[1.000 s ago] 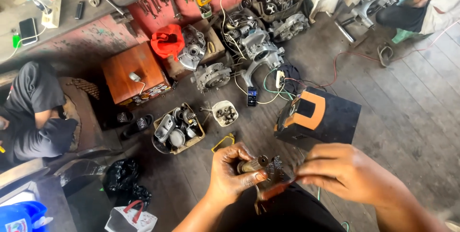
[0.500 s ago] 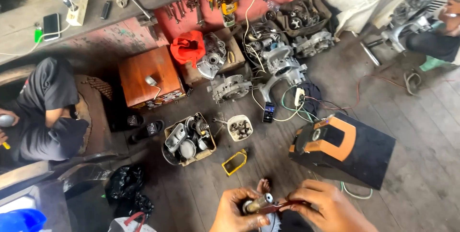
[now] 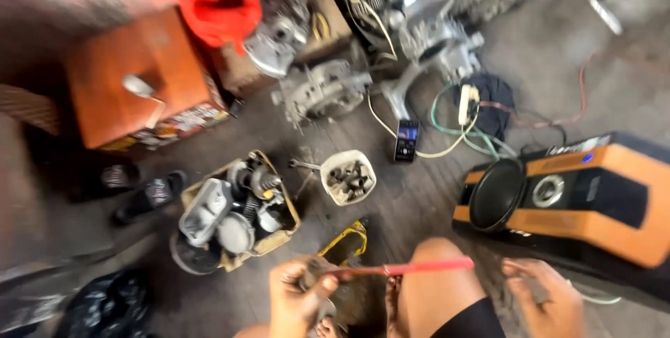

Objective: Cleaning a motorcycle starter clutch assembly with a brush and solvent while sitting on the floor.

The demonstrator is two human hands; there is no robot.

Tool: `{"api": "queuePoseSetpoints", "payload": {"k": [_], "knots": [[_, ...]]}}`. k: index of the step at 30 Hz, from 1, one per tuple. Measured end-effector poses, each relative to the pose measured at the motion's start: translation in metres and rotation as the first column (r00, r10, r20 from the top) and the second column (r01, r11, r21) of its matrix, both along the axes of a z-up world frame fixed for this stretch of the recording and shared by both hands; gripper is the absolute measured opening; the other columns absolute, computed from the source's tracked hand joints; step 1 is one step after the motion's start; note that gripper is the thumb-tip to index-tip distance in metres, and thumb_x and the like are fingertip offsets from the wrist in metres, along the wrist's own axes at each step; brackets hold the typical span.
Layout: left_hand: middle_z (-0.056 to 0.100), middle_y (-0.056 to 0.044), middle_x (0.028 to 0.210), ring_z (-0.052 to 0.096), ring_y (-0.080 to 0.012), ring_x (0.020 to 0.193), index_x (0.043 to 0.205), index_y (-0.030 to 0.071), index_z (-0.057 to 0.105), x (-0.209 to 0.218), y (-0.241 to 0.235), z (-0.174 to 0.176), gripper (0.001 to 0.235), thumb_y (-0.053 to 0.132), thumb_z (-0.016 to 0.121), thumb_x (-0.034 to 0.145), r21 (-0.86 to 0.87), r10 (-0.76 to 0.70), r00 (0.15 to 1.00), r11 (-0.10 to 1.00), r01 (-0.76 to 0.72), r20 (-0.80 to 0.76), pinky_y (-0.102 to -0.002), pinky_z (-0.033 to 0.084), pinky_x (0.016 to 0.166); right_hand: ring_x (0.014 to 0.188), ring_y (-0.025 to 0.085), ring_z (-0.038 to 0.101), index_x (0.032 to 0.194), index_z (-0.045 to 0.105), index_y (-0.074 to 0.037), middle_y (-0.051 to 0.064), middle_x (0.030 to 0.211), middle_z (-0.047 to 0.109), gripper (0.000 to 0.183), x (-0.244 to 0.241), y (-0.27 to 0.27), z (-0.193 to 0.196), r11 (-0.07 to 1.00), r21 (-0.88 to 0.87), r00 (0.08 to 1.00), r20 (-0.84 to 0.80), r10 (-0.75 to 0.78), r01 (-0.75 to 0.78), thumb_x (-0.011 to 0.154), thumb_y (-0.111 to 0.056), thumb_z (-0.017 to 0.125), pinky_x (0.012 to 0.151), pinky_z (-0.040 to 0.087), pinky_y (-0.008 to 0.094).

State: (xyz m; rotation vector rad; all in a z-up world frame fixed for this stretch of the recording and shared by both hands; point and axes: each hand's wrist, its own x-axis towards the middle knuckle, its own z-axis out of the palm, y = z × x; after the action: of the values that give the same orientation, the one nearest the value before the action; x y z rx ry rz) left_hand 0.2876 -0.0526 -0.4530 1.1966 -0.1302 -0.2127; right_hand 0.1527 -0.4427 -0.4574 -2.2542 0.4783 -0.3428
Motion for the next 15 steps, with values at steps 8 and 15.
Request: {"api": "queuePoseSetpoints", "payload": {"k": [8,15], "knots": [[0.069,-0.008,0.079,0.055,-0.0125,0.065,0.077,0.003,0.062,0.076,0.017,-0.166,0.015,0.002,0.077,0.079,0.126,0.081,0.997,0.989,-0.083,0.021,-0.025,0.045,0.063,0.083,0.029,0.076,0.112,0.076,-0.013,0.009,0.099,0.081,0.023,-0.147,-0.034,-0.503,0.961,-0.188,0.785,-0.555,-0.274,0.203,0.098,-0.024,0.061,0.076,0.057,0.039],[0.079,-0.021,0.089,0.078,-0.0304,0.079,0.09,-0.005,0.073,0.103,0.03,-0.164,0.012,-0.006,0.076,0.079,0.223,0.068,0.993,0.974,-0.046,-0.092,-0.04,0.064,0.079,0.085,0.034,0.064,0.1,0.058,-0.009,0.015,0.106,0.067,0.012,-0.055,0.16,-0.62,0.617,-0.787,0.959,-0.152,-0.238,0.028,0.09,-0.014,0.063,0.081,0.052,0.047]]}}
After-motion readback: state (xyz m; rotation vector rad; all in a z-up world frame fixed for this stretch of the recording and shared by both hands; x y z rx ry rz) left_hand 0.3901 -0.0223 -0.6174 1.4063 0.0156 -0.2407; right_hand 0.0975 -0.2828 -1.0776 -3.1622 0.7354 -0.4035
